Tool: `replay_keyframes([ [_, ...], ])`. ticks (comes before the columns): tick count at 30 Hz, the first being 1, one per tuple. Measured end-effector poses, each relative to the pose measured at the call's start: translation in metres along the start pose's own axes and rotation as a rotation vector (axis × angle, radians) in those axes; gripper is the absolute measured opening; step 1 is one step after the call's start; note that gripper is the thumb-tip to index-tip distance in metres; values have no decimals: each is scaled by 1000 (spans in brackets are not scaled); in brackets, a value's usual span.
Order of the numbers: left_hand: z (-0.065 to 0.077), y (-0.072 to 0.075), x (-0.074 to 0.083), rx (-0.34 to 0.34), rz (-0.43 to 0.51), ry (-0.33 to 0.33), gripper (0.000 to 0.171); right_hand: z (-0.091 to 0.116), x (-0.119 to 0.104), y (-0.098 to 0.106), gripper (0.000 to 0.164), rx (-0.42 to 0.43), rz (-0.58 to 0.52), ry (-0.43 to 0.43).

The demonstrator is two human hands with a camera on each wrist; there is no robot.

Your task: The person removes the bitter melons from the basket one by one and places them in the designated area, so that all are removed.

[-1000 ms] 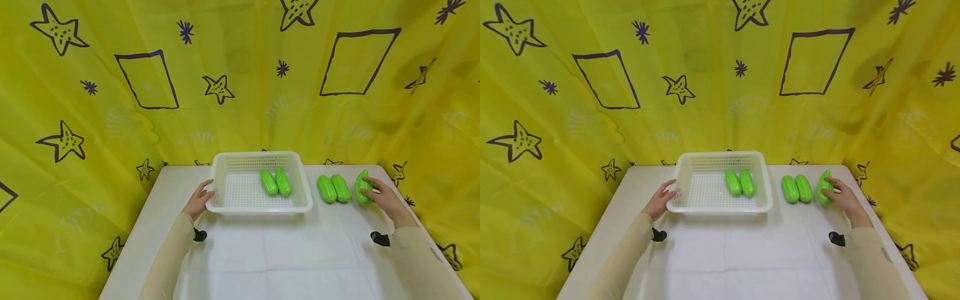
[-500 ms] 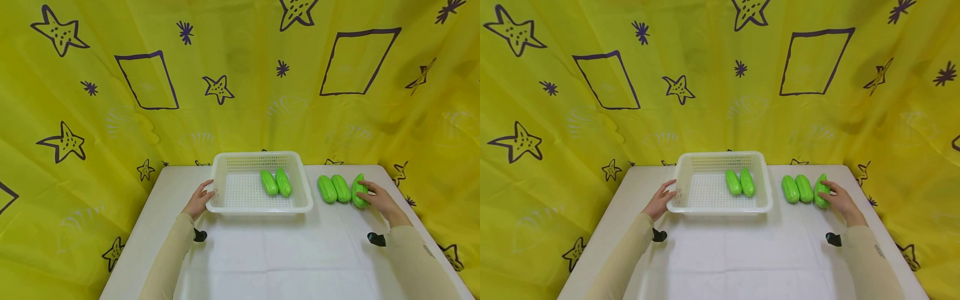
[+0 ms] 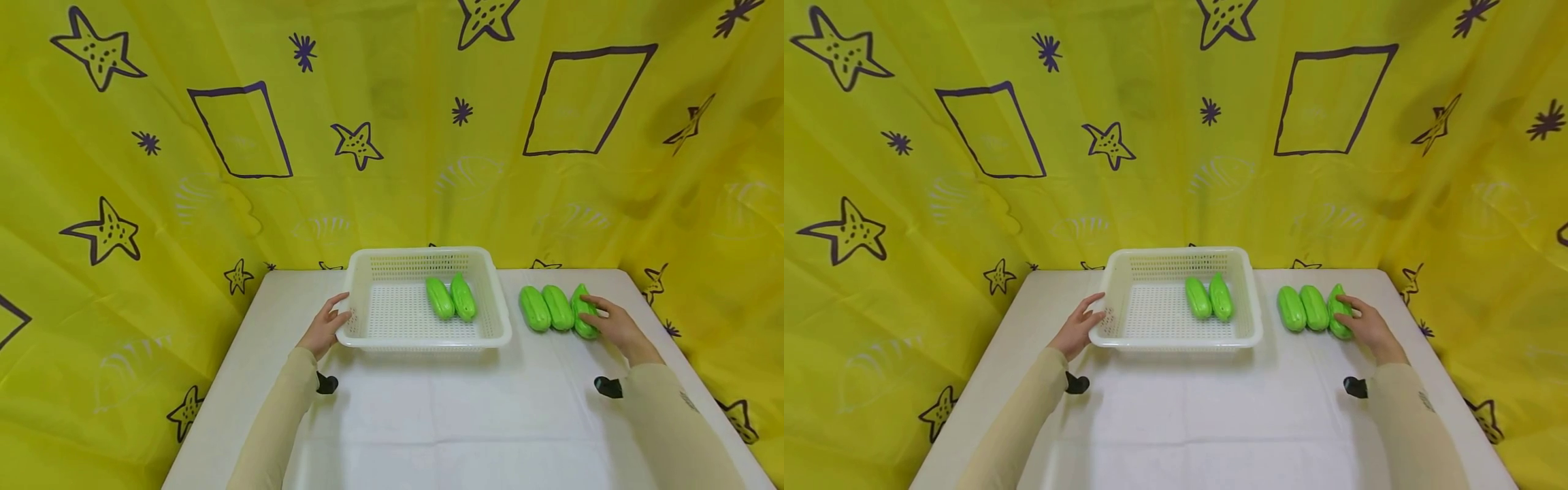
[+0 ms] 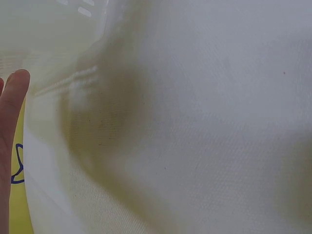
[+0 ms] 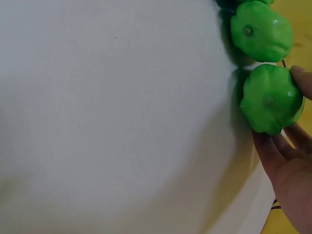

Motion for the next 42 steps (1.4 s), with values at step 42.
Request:
replay_keyframes([
  [42, -1, 0, -1, 2, 31, 0, 52, -1, -18, 19, 78, 246, -76, -30],
])
Point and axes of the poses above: each hand's wrist, its own z-axis away from the middle knuckle, its own y-axis out of the back of the hand, x = y × z, the point moved 8 cm from there along -z, towards the middle knuckle, and after that the axes turned 2 degrees about z, right-handed, at the moved point
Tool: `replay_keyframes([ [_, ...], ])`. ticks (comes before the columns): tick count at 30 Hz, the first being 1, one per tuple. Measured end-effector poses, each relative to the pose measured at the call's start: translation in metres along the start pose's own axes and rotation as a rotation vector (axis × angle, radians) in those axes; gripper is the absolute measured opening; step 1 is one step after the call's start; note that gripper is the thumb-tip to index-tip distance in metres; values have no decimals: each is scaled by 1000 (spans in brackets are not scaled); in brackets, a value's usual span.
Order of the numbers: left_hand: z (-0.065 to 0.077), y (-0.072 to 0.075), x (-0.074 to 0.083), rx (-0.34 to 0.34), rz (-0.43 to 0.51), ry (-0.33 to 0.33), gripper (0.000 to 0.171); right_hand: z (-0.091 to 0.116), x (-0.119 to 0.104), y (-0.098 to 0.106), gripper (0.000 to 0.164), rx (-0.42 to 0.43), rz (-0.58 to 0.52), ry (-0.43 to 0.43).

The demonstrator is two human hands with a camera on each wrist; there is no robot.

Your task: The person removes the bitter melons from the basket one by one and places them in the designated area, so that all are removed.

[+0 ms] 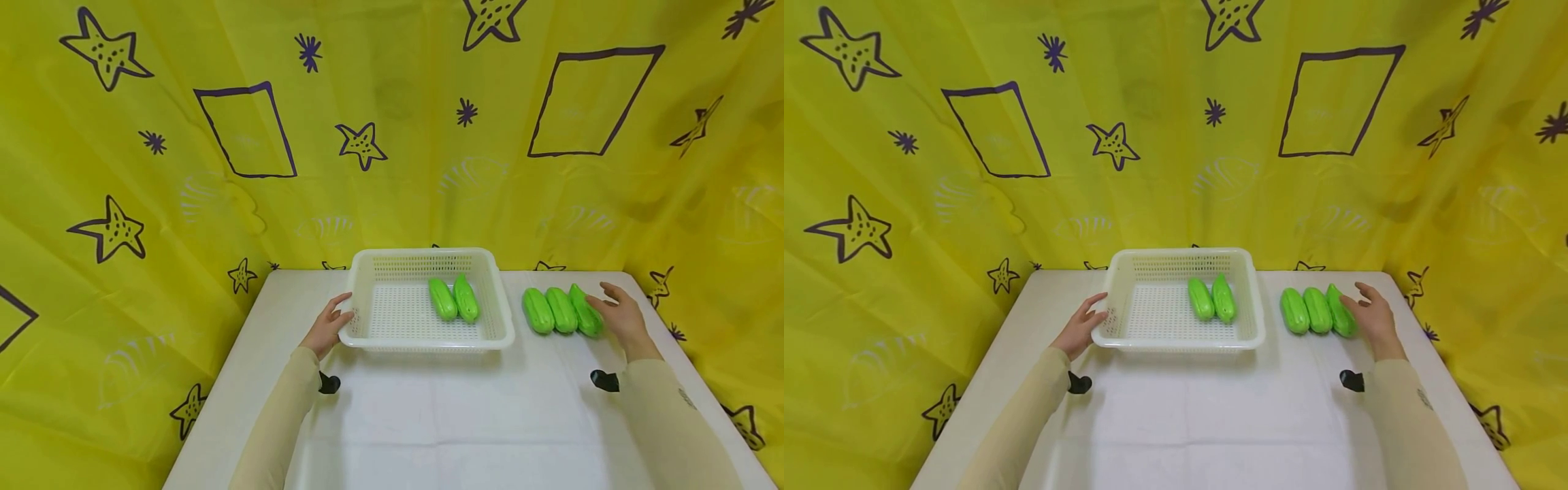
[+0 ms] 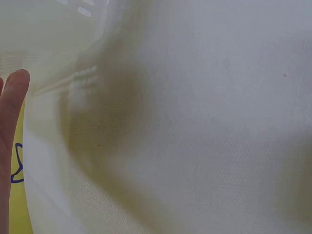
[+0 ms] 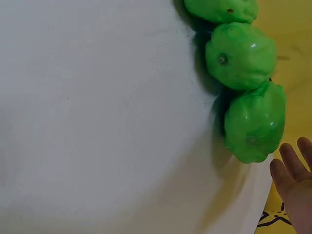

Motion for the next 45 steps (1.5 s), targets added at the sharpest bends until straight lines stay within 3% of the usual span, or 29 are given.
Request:
replay_keyframes([
  [11, 0, 0, 0, -4, 4, -5, 53, -7, -24, 0, 80, 57, -38, -17],
  [20, -1, 1, 3, -13, 25, -14, 52, -4, -70, -8, 77, 50, -74, 46],
  [26, 1, 1, 3, -17, 26, -19, 52, -1, -103, -18, 74, 12, -107, 104],
  [33, 0, 1, 0, -18, 31, -11, 53, 4, -130, -30, 75, 2, -125, 101],
  [45, 0, -1, 1, -28, 32, -27, 53, 13, -175, -58, 75, -43, -150, 188],
])
Point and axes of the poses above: each hand's wrist, its own z-axis away from the middle knuckle, its own y-axis out of the back of the hand, x = y × z, the point moved 8 cm from there along -z, towards the middle knuckle, and after that the axes turned 2 degrees about z, right-handed, at the moved point
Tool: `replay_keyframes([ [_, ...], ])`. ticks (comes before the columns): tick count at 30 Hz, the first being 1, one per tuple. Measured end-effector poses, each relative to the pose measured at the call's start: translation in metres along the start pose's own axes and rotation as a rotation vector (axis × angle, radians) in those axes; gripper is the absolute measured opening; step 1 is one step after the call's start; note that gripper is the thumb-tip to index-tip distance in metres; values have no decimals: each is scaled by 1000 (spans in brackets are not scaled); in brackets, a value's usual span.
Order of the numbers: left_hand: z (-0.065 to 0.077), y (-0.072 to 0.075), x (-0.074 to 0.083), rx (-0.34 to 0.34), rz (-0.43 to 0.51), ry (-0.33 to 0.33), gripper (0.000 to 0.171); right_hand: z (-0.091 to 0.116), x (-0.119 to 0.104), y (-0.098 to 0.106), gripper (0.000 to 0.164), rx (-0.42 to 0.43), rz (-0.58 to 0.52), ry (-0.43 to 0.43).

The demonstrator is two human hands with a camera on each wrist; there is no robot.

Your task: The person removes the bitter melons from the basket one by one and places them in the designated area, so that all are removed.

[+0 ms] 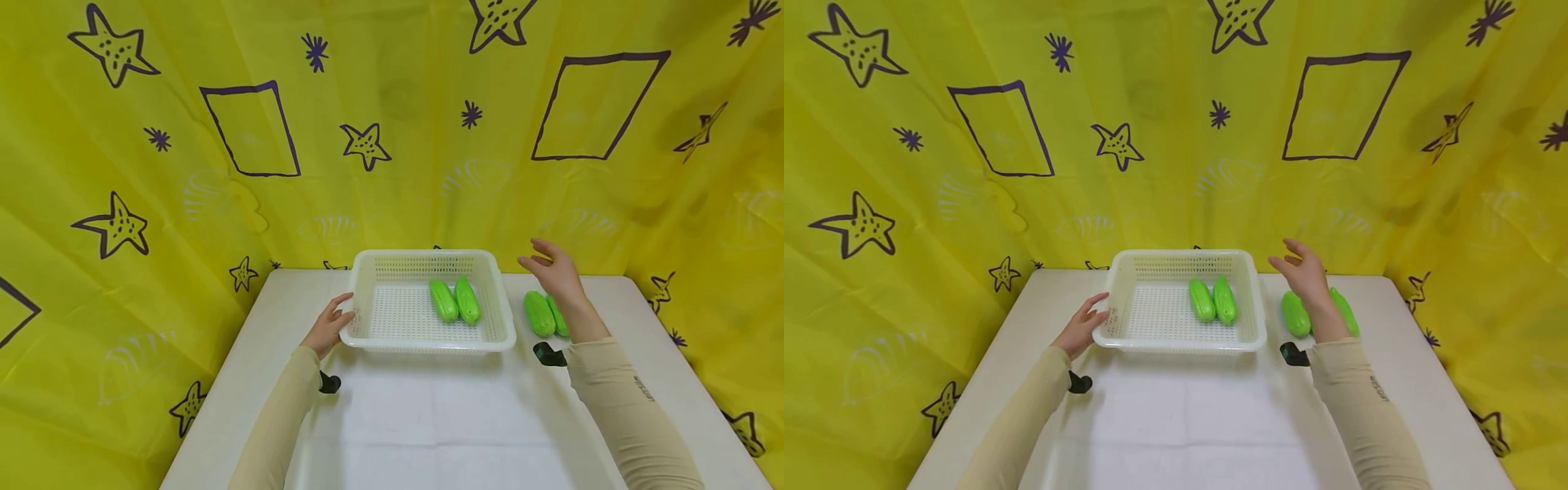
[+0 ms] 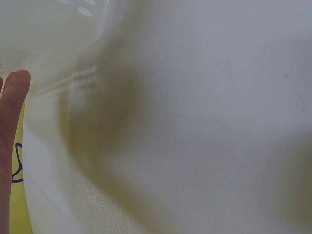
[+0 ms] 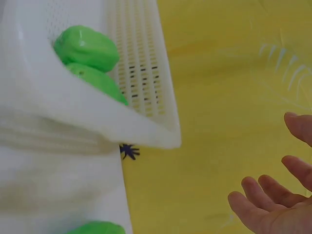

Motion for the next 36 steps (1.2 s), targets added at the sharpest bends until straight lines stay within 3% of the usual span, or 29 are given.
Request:
replay_keyframes([
  [18, -1, 2, -1, 11, -19, 11, 52, -24, -19, -58, 69, -78, -133, 32],
  [29, -1, 1, -1, 11, -29, 14, 52, -42, -4, -93, 66, -144, -104, 13],
  [36, -2, 1, -2, 5, -22, 12, 52, -47, 3, -113, 64, -240, 0, 0],
])
Point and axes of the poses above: each hand's wrist, its own z-axis away from the middle knuckle, its own y-axis out of the back of the hand, x = y × z, the point moved 8 cm from there along -z, towards the middle knuckle, and after that the axes turned 2 degrees about z, right-handed, at the moved point
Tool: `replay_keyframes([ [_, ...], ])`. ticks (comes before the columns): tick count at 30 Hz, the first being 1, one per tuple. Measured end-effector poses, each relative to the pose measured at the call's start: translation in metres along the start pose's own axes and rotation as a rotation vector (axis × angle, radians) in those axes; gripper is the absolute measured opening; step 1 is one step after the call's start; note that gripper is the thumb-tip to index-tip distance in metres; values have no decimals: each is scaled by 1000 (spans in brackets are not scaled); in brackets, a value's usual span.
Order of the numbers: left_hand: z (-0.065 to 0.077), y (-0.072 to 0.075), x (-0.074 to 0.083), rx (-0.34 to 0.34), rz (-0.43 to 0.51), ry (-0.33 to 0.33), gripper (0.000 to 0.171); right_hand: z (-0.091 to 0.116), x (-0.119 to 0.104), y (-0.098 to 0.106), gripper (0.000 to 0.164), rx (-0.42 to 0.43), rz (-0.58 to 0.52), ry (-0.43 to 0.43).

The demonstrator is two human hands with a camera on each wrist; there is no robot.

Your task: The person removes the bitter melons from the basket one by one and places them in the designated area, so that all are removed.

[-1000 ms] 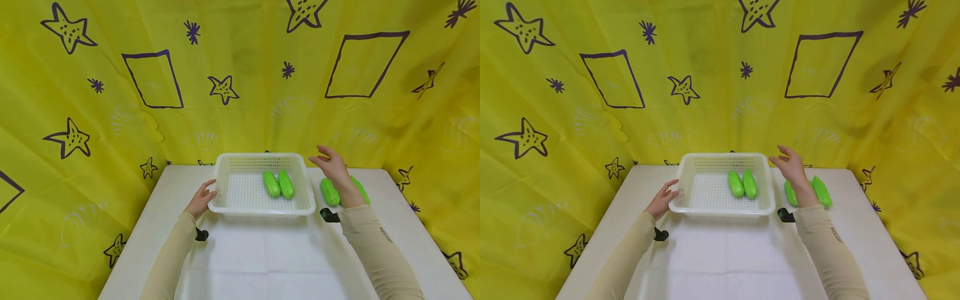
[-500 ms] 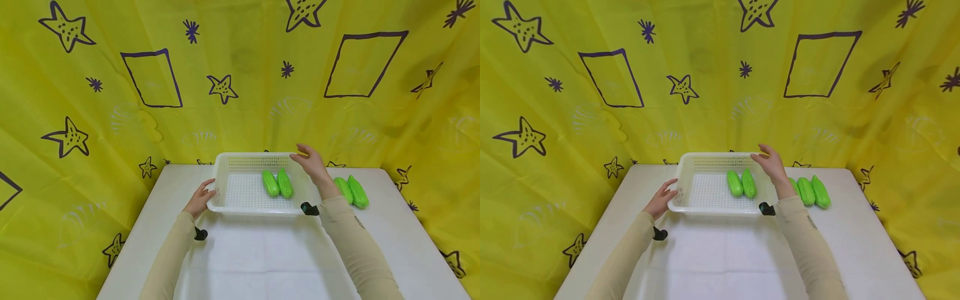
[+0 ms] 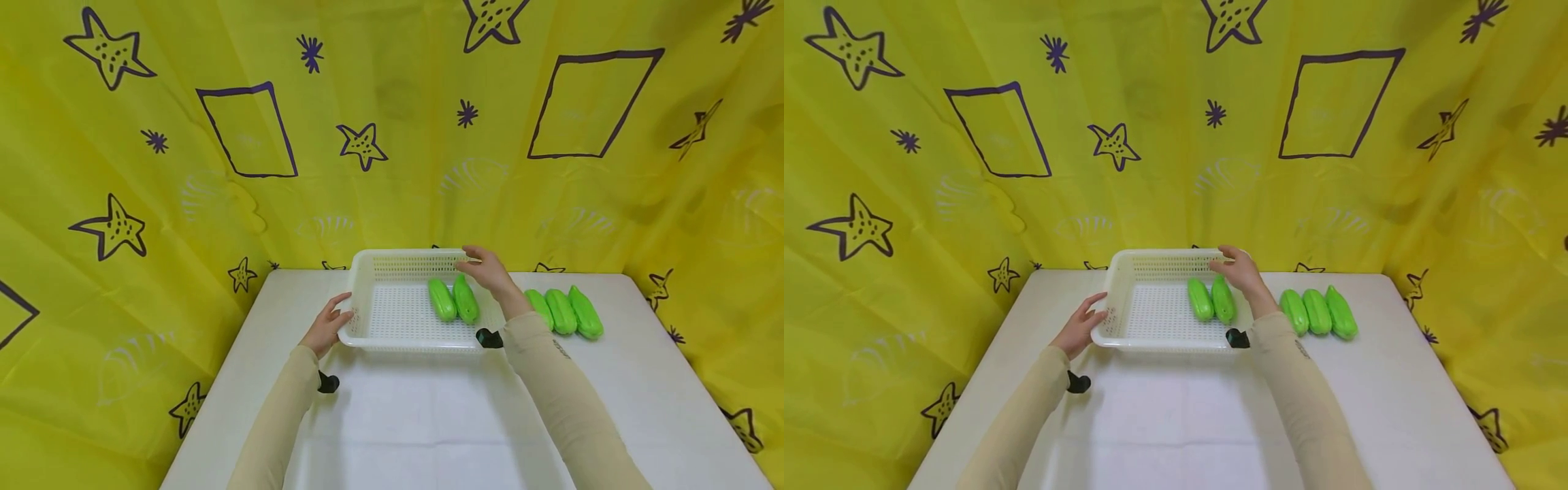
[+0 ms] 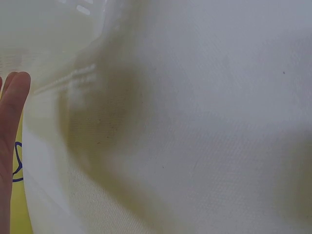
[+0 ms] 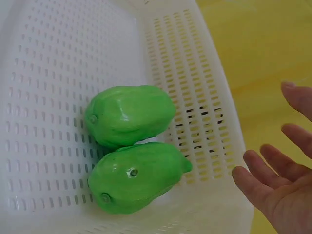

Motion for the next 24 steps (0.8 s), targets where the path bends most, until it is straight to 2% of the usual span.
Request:
replay_keyframes([
  [4, 0, 1, -1, 11, -7, 3, 51, -5, 5, -13, 63, -90, 61, -12],
  [8, 0, 2, -2, 20, -14, 9, 52, -3, 5, -21, 66, -157, 68, 9],
  [13, 1, 1, -1, 20, -14, 10, 52, -1, 5, -27, 71, -193, 90, 26],
  [20, 0, 1, 0, 10, -11, -7, 53, -7, 15, -39, 70, -220, 62, -56],
  [24, -1, 2, -2, 9, 6, -5, 52, -9, 16, -46, 71, -240, 110, -84],
])
Point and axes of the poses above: each hand's wrist, its own z-axis away from the middle knuckle, its own y-axis out of the back of the hand, x = y × z, the point moved 8 cm from there along -z, towards the middle knuckle, and after that the axes turned 2 degrees about z, right-handed, at the moved point
